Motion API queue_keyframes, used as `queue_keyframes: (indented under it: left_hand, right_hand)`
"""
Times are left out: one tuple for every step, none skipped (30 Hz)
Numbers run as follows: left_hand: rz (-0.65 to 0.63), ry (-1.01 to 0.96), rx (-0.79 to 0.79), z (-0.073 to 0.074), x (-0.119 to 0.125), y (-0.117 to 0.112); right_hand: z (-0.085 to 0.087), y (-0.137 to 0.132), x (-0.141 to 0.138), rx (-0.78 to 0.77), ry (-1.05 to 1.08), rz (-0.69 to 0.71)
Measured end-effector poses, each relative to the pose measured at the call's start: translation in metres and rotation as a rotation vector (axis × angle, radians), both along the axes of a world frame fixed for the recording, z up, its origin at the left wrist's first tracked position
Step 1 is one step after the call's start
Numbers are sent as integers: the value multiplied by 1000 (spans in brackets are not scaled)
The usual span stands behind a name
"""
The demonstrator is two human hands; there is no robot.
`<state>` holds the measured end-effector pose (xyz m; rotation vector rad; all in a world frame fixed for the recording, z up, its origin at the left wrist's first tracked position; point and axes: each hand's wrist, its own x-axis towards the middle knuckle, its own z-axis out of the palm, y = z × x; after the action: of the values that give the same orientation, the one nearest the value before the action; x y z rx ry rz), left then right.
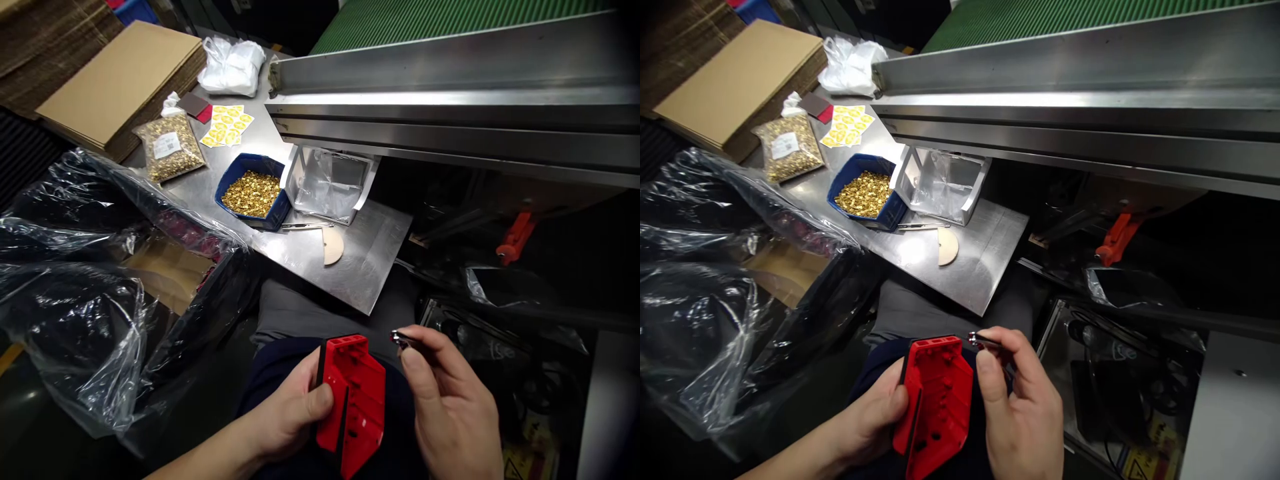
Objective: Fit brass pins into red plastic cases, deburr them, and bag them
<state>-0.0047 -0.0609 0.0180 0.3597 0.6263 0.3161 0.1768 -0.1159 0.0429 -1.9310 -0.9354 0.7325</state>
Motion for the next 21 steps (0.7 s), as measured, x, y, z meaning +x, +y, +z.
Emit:
queue_keyframes:
  left_hand:
    - [-24,38,56,2,1,1]
    - [-48,86,113,4,2,2]
    - [-69,139,170,6,2,2]
    - [-83,195,219,7,3,1]
    - [-92,247,257,8,4,0]
    - [-97,291,286,7,4,-1]
    - [-99,325,309,6,4,-3]
    - [-98,353,329,5,4,-5]
    - [-99,372,344,3,4,-7]
    - [-100,384,354,2,4,-9]
    - [-101,393,361,1,3,-9]
    - [-104,398,362,1,3,-10]
    - [-108,402,361,1,3,-9]
    - [-110,406,361,1,3,-9]
    - [-115,411,361,2,3,-8]
    - [-120,419,362,3,4,-7]
    - [-124,425,363,3,4,-6]
    - [-127,429,364,3,4,-6]
    - [-128,431,365,3,4,-6]
    - [-129,434,366,3,4,-6]
    - [-128,438,369,2,4,-7]
  right_hand:
    - [-1,0,4,-33,-3,14]
    - [-2,1,8,-59,3,48]
    - [-3,1,10,-82,18,86]
    - [-3,2,11,-106,38,126]
    - [-2,3,11,-134,60,164]
    - [-2,4,11,-155,76,196]
    - [-1,5,10,-169,86,225]
    - [-1,6,10,-179,92,252]
    - [-1,7,9,-182,91,275]
    - [-1,7,9,-180,88,293]
    - [-1,8,9,-179,86,303]
    - [-1,8,9,-178,86,309]
    - [-1,9,9,-179,88,312]
    - [-1,9,9,-180,92,317]
    - [-1,9,8,-184,98,320]
    - [-1,9,8,-194,105,322]
    - [-1,8,7,-206,110,320]
    - [-1,8,7,-218,114,318]
    - [-1,8,6,-227,118,318]
    - [-1,8,6,-233,120,317]
    - [-1,8,5,-234,123,321]
